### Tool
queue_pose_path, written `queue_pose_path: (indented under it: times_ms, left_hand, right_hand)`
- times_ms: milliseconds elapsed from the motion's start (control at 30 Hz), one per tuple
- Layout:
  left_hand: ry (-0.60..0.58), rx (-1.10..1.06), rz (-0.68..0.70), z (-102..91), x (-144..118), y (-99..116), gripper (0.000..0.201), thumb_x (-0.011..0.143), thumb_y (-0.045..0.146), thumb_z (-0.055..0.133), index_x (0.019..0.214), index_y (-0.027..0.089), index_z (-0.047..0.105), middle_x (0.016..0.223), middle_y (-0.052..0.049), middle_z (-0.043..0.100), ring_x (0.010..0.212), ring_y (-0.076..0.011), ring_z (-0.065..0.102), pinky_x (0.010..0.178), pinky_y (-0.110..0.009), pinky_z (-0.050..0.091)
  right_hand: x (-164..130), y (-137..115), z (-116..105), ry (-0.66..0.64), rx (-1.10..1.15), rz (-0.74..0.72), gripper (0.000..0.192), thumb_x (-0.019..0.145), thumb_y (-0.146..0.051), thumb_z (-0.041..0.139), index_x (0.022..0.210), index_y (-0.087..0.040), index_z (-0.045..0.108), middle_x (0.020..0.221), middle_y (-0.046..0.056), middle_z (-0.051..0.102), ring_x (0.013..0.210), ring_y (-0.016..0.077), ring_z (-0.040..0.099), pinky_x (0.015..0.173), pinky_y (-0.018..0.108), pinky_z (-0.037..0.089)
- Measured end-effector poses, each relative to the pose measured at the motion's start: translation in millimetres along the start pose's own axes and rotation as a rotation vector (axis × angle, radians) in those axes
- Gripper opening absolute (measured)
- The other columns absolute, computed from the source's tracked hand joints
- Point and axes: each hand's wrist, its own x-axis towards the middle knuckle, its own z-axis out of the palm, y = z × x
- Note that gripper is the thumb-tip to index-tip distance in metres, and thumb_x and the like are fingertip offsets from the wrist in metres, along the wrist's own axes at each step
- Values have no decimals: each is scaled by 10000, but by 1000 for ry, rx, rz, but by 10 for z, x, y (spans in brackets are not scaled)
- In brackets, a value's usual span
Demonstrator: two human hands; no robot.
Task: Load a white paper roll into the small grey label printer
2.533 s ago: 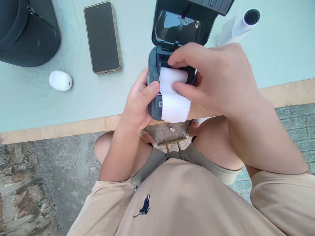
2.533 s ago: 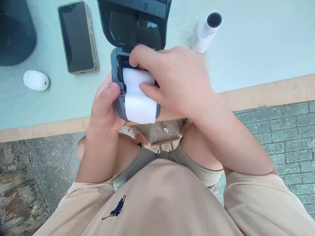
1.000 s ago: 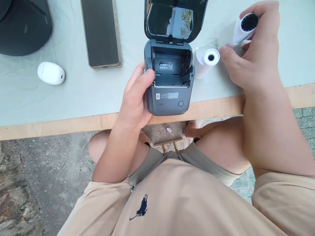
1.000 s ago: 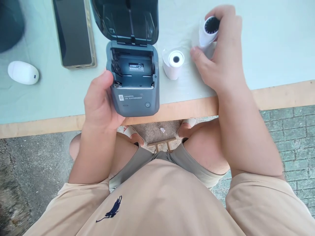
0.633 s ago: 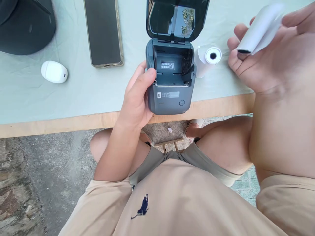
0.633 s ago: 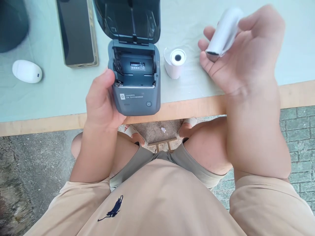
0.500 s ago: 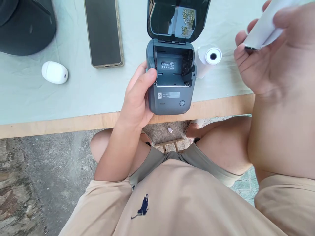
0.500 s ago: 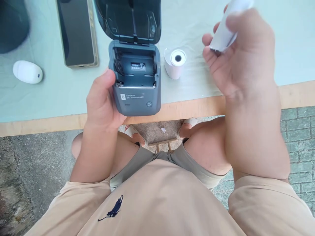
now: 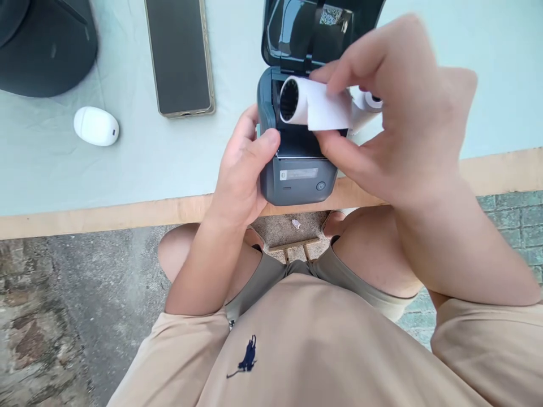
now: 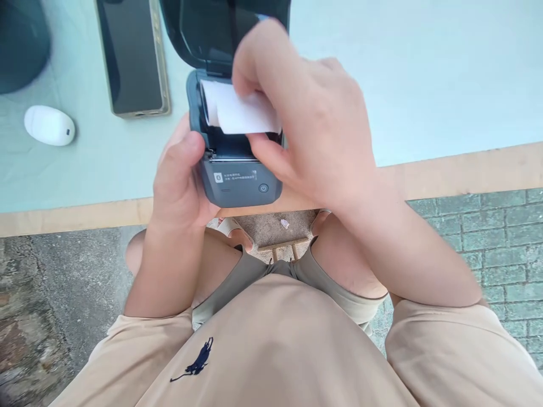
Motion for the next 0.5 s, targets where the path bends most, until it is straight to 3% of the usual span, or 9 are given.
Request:
queue_pose_path:
  times_ms: [100, 233, 333, 500]
  left_hand:
    - [-10, 19, -10, 14, -14, 21, 236, 887, 297, 519, 1094, 189, 482, 1088, -67, 604, 1172, -246, 558, 862, -338, 535]
    - [-12, 29, -2, -19, -1, 8, 251, 865, 331, 541, 1082, 211, 504, 1113, -59, 603, 1170, -247, 553, 865, -325, 523]
    - [-30, 42, 16, -53, 5, -21, 283, 838, 409, 577, 1062, 244, 522, 1078, -55, 608, 1129, -237, 567, 783, -293, 527]
    - [-27, 127, 38, -75, -14, -55, 357, 778, 278, 661, 1096, 239, 503, 889, 0, 591, 857, -160, 634, 641, -239, 509]
  right_hand:
    - [10, 10, 0, 51, -109, -151, 91, 809, -214, 519, 865, -183, 583, 1065, 18, 667, 1013, 175, 642, 837, 317, 514]
    - [-24, 42, -1, 142, -110, -260, 94, 805, -266, 543, 804, -185, 592, 886, 40, 653, 856, 190, 625, 754, 339, 475]
    - [-75, 46, 23, 100, -50, -373, 40, 772, -237, 577, 806, -217, 566, 828, -9, 627, 806, 150, 617, 742, 319, 475]
    - [-144, 62, -7, 19, 21, -447, 119, 766, -325, 618, 812, -225, 574, 853, -29, 647, 872, 149, 621, 779, 325, 482]
